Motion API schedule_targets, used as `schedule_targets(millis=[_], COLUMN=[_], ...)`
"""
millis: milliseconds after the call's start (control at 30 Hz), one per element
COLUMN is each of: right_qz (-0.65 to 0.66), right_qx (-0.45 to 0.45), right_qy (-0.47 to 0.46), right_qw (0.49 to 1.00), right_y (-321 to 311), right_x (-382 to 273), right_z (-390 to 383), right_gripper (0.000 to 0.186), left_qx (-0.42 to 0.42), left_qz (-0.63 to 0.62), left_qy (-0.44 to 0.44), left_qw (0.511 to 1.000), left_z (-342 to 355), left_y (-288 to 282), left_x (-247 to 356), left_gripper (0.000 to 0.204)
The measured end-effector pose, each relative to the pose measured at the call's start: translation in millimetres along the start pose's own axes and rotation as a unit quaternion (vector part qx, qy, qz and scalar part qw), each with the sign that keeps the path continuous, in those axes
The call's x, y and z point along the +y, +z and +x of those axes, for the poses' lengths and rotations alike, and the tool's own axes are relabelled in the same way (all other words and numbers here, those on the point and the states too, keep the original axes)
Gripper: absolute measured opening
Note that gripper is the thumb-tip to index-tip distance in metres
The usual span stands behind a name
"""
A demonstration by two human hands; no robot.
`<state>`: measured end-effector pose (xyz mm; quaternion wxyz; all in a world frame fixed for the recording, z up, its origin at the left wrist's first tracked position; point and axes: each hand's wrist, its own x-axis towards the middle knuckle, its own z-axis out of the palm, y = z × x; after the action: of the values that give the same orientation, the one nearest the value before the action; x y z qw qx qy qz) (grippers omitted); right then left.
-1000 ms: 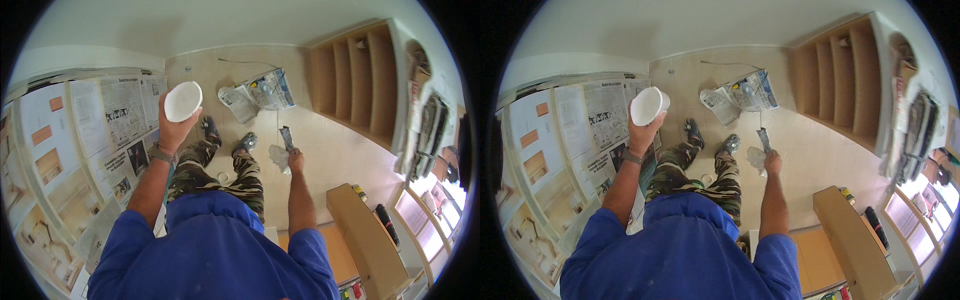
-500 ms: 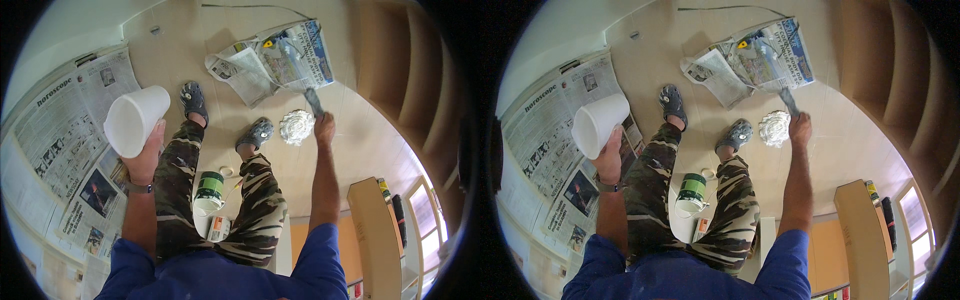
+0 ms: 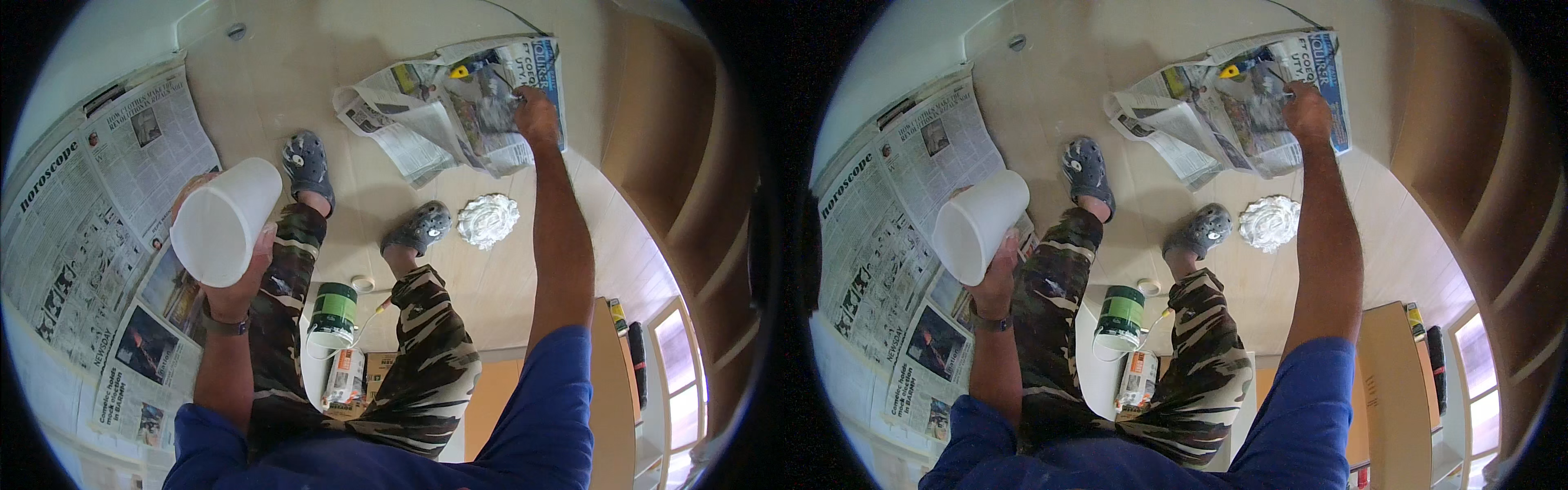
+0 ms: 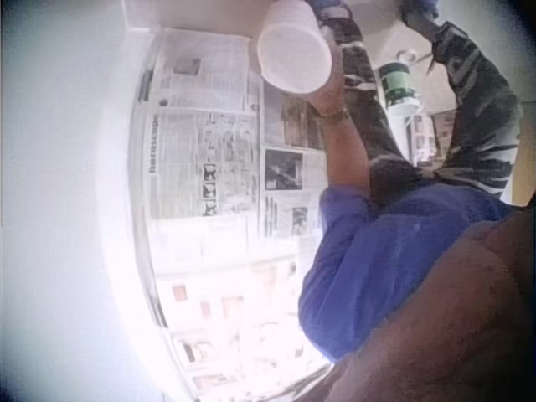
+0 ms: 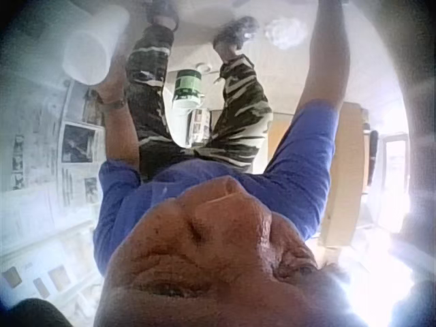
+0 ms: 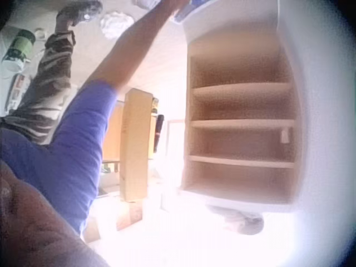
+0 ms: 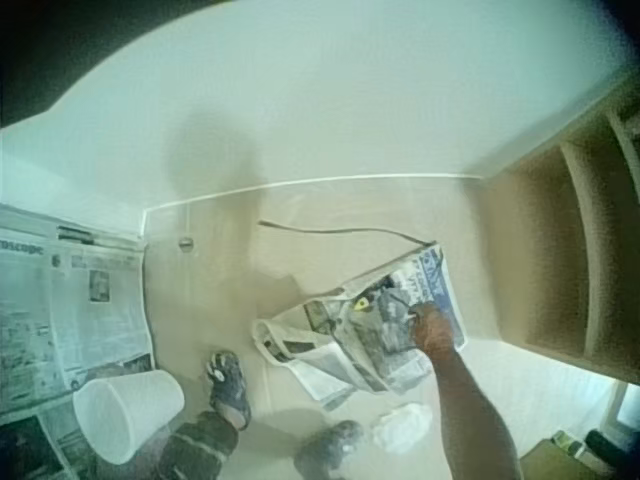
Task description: The person fills a cup with water, then kneels on the floor to apply grout to the tile joints using a small tool. They wipe the excess grout with a cloth and continue smoothing the joints.
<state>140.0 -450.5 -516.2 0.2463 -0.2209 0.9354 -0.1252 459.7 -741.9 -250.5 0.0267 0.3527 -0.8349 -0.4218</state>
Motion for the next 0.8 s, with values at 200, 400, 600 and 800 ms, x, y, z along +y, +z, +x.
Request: schedule_targets(millis=[200, 400, 600, 800], right_qz=[-0.04, -0.141, -0.224, -0.253], right_qx=[-0.121, -0.142, -0.171, -0.171], right_qy=[0.07, 0.02, 0.045, 0.024], right_qw=[0.989, 0.98, 0.958, 0.952], right_y=[-6, 6, 24, 42], right_x=[-39, -63, -84, -79], right_z=[38, 66, 67, 75], right_gripper=[0.064, 0.06, 0.056, 0.036], left_qx=[0.01, -0.056, -0.012, -0.05], left_qz=[0.02, 0.144, 0.063, 0.04], left_qy=[0.011, 0.011, -0.019, -0.021], left_qw=[1.0, 0.988, 0.998, 0.998], left_z=[20, 30, 40, 32], left_y=[-2, -19, -16, -19], left_x=[1, -4, -3, -20], left_gripper=[0.06, 0.044, 0.04, 0.055])
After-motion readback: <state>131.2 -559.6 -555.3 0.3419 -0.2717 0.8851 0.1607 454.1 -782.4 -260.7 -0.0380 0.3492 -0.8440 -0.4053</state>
